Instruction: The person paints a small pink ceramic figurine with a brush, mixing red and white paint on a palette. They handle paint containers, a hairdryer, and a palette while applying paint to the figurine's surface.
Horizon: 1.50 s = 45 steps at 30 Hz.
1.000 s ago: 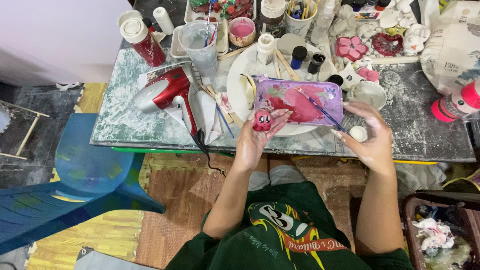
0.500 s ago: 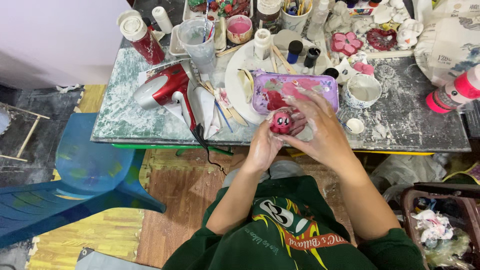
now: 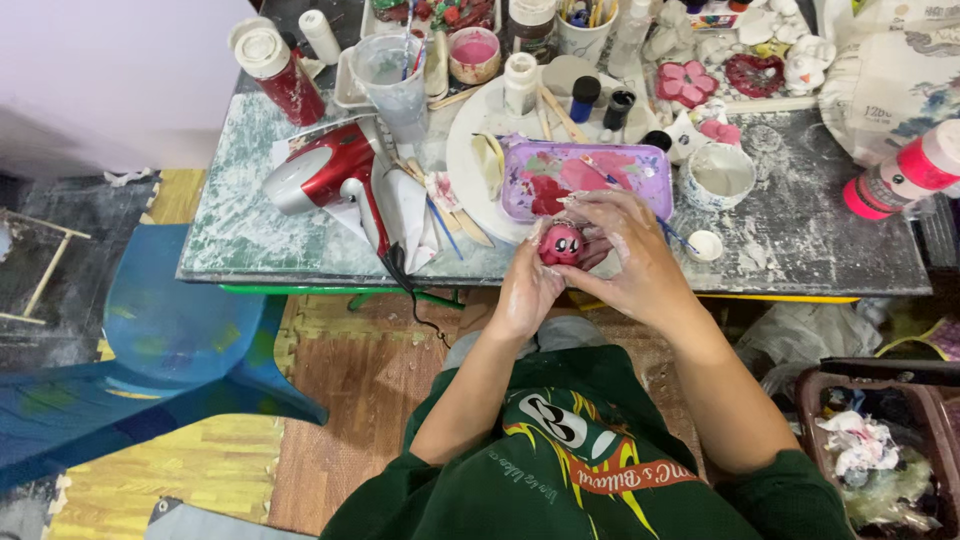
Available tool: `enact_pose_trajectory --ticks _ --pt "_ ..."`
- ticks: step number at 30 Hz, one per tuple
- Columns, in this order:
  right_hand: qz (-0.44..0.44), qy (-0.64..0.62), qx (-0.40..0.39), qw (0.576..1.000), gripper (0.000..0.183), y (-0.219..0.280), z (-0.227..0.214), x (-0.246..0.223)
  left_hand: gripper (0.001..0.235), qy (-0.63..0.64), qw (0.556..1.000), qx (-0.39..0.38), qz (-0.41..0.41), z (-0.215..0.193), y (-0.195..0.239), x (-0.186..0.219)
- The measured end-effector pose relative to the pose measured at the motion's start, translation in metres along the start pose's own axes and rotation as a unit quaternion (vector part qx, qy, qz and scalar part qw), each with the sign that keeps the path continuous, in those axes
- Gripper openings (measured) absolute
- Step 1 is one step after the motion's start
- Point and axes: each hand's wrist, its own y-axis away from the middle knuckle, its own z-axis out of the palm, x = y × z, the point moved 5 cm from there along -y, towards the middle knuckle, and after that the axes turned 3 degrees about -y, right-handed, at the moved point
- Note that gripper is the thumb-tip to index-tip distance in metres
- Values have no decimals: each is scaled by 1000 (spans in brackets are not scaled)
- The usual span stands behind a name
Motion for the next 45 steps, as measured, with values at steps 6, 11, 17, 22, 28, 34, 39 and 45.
enact_pose_trajectory --ticks 6,11,17,22,28,34,39,45 --pt "-48 -5 -10 999 71 -17 27 -17 58 9 995 -59 81 -5 19 31" --pt "-97 -32 20 995 70 -30 67 -26 63 -21 993 -23 118 -37 33 63" --pt "-77 -78 74 991 65 -57 133 -43 72 -99 970 81 207 -86 45 118" --pt "-95 -55 62 992 69 -86 179 -55 69 -51 945 176 272 -137 60 148" --pt "-51 6 -62 997 63 -100 219 -44 66 -29 937 216 273 -172 65 157" --pt "5 -13 -126 992 67 -107 221 -32 64 -66 916 251 307 -179 68 161" --pt "16 -29 -156 987 67 -104 231 -17 65 -29 931 202 303 -171 66 159" --pt "-34 -11 -119 992 71 -90 230 -17 60 47 957 115 264 -147 60 156"
